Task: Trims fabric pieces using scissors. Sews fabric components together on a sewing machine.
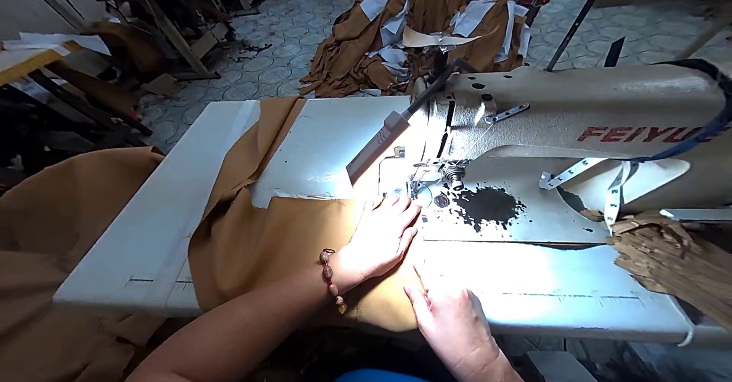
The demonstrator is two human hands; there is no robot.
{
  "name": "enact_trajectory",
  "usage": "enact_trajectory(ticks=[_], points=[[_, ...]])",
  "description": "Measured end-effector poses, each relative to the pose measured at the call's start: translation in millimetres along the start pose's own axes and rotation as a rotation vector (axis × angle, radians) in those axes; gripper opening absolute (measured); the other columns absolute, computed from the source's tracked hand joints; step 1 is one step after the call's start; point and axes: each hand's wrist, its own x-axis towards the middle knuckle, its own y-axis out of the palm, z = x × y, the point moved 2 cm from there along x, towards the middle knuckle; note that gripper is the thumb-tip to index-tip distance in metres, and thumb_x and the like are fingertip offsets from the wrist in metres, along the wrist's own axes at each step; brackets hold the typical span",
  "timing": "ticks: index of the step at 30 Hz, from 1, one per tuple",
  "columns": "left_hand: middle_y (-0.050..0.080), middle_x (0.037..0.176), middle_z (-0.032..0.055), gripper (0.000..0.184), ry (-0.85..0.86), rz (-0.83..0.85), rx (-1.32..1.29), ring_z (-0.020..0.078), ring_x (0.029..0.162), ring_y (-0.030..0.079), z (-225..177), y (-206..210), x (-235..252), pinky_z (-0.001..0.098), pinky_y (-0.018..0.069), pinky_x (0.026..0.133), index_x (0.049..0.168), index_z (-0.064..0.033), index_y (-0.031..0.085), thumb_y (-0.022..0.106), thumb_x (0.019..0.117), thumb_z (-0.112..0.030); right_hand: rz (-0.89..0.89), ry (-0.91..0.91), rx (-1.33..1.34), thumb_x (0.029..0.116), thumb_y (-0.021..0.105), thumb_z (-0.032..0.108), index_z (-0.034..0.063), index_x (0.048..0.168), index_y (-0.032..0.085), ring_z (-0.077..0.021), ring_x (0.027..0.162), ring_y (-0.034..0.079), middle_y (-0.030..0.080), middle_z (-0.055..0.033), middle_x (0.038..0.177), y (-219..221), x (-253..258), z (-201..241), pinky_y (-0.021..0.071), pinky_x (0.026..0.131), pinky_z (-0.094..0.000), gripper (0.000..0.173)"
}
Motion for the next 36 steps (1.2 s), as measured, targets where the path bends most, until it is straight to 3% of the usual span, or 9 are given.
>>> enact_trajectory(ticks=[5, 8, 18, 22, 36], points=[[0.055, 0.149, 0.0145, 0.051, -0.023, -0.045, -0.049, 0.0296, 0.144, 0.046, -1.5, 1.0, -6.3, 0.0595, 0.0289, 0.117, 0.143, -0.0044, 0.057, 0.038, 0.1067, -0.035, 0.003, 0.0, 0.013, 0.0873, 0.065, 0.019, -0.0016, 0.106, 0.078, -0.0249, 0.057, 0.067, 0.067, -0.0099, 0.067, -1.6, -3.9, -0.2, 0.0552, 0.052, -0.0408, 0.03], [0.056, 0.146, 0.0184, 0.052, -0.017, -0.083, -0.101, 0.0336, 0.141, 0.048, 0.7, 1.7, -7.9, 0.0594, 0.0303, 0.117, 0.137, -0.0003, 0.061, 0.041, 0.1061, -0.037, 0.012, 0.004, 0.004, 0.0882, 0.065, 0.019, -0.0019, 0.112, 0.077, -0.0264, 0.059, 0.069, 0.069, -0.0114, 0.069, -1.4, -5.4, -0.6, 0.0562, 0.053, -0.0418, 0.034], [0.059, 0.142, 0.0157, 0.05, 0.004, -0.082, -0.069, 0.0317, 0.137, 0.051, 2.0, 1.5, -6.0, 0.0586, 0.0344, 0.112, 0.137, -0.0039, 0.063, 0.042, 0.1048, -0.036, 0.005, 0.003, -0.007, 0.0884, 0.063, 0.021, -0.0009, 0.108, 0.078, -0.0232, 0.054, 0.066, 0.066, -0.0087, 0.064, -0.3, -5.2, -1.1, 0.0541, 0.05, -0.0385, 0.033], [0.057, 0.145, 0.0148, 0.051, -0.001, -0.066, -0.071, 0.031, 0.14, 0.049, 3.9, 2.4, -3.0, 0.06, 0.0317, 0.114, 0.139, -0.005, 0.061, 0.041, 0.1052, -0.037, 0.001, -0.004, -0.008, 0.0879, 0.064, 0.021, -0.0014, 0.105, 0.078, -0.0242, 0.055, 0.067, 0.066, -0.0093, 0.064, 0.4, -2.1, -2.0, 0.0543, 0.05, -0.0393, 0.032], [0.055, 0.148, 0.0165, 0.054, -0.02, -0.063, -0.041, 0.0321, 0.142, 0.048, 5.4, 2.5, 0.1, 0.0616, 0.031, 0.114, 0.141, -0.0041, 0.059, 0.036, 0.1063, -0.039, 0.052, 0.039, 0.038, 0.0884, 0.065, 0.019, -0.0004, 0.11, 0.078, -0.0201, 0.055, 0.065, 0.067, -0.0072, 0.067, -0.1, 4.3, -3.7, 0.055, 0.053, -0.0382, 0.032]])
